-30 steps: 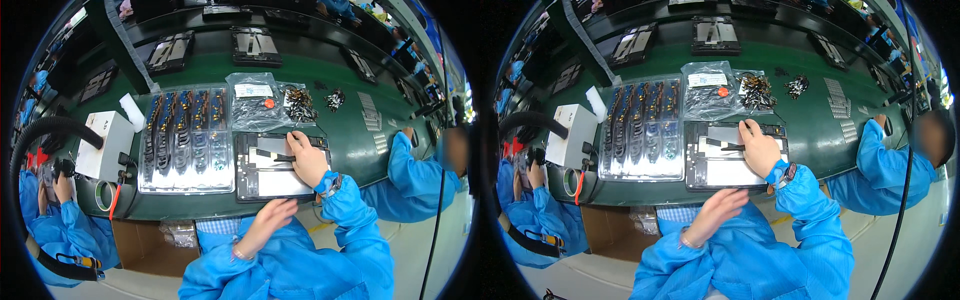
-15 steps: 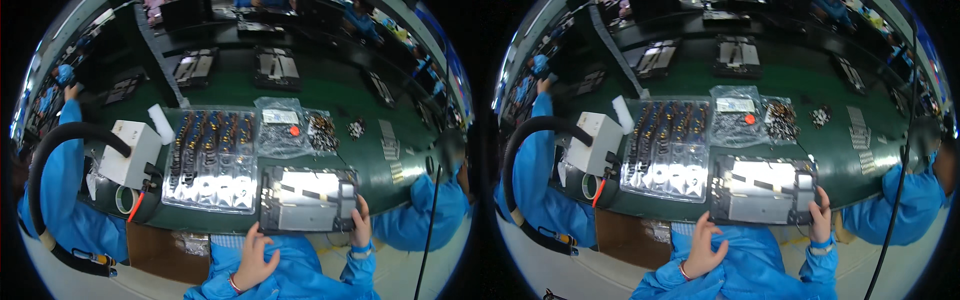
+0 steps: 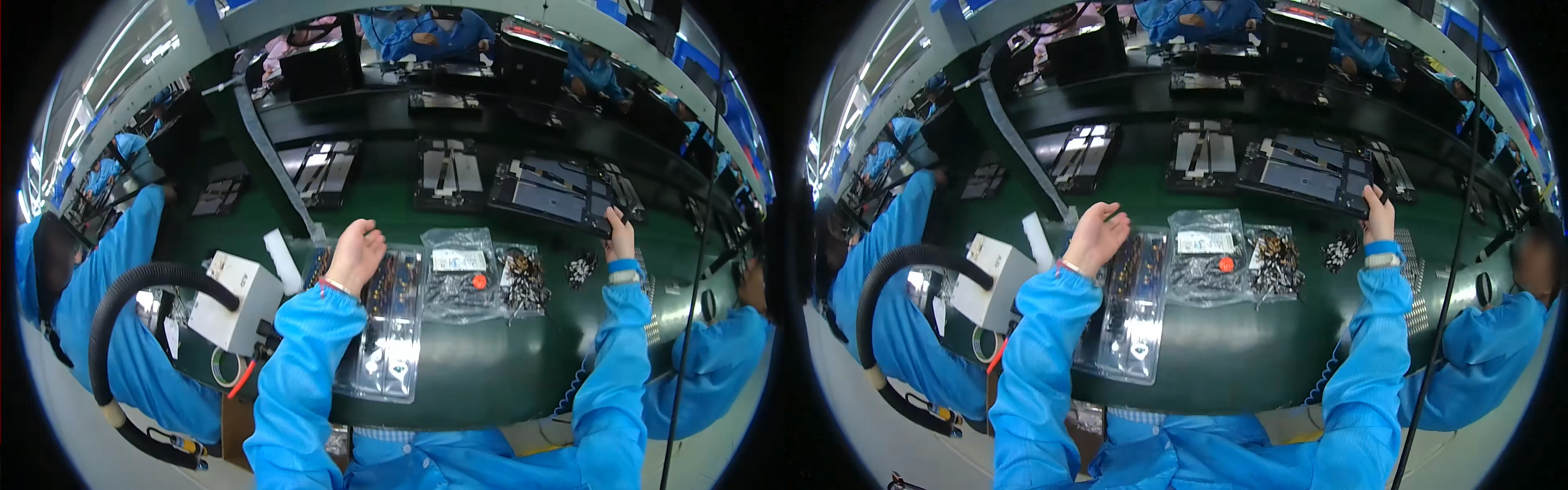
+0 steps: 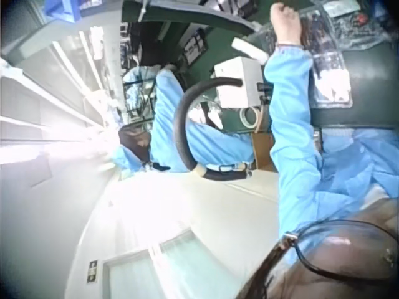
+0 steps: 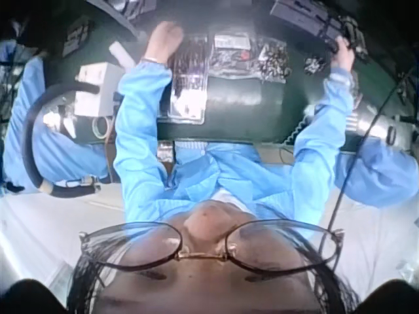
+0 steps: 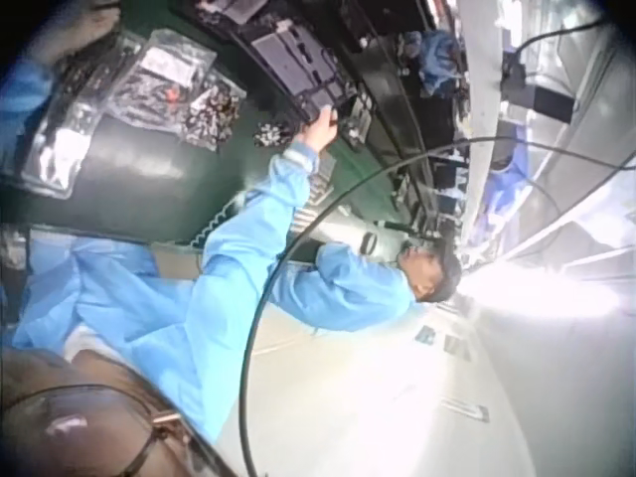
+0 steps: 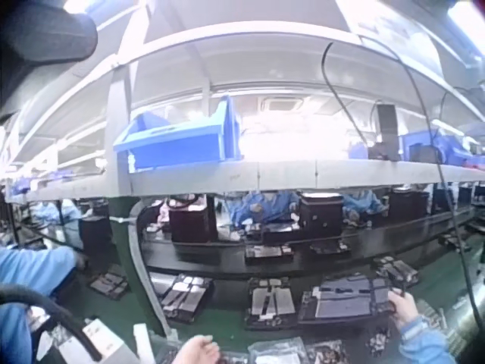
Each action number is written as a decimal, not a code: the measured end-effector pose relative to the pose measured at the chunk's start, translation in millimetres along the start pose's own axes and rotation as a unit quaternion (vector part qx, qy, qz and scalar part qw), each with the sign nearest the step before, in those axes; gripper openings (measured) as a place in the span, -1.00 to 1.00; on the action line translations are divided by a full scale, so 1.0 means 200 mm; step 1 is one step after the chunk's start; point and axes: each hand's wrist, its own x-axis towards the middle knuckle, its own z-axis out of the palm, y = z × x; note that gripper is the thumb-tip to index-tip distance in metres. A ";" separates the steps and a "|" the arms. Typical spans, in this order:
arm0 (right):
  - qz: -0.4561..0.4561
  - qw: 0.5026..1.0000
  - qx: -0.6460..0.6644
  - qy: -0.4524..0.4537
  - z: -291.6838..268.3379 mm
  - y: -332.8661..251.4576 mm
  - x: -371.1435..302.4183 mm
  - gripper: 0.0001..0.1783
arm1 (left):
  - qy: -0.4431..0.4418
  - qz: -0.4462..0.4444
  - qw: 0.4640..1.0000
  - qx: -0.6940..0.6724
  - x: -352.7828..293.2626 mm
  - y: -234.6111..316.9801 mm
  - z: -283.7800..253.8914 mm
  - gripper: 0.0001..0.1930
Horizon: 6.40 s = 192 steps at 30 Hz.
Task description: The worker is assembling internal ribbon cables and components onto the back of a tablet screen at an assembly line.
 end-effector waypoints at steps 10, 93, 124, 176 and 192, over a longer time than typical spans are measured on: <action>0.073 0.980 -0.183 -0.009 -0.06 0.29 0.69 -0.53 | 0.305 0.194 0.932 -0.042 0.83 0.23 -0.08 -0.53; -0.113 0.891 -0.334 -0.285 0.44 0.25 -1.12 -0.79 | -0.073 0.433 0.496 0.749 -0.67 -0.72 -0.01 -0.59; 0.496 0.671 0.247 -0.492 1.08 0.43 -2.64 -0.72 | 0.112 0.268 0.946 -0.145 -1.38 -0.45 -1.18 -0.60; 0.030 0.921 -0.240 -0.307 0.19 0.12 -1.22 -0.83 | -0.230 0.414 0.571 0.671 -0.80 -0.70 0.10 -0.61; -0.073 0.906 -0.313 -0.275 0.18 0.12 -1.20 -0.83 | -0.218 0.382 0.513 0.737 -0.71 -0.76 0.13 -0.51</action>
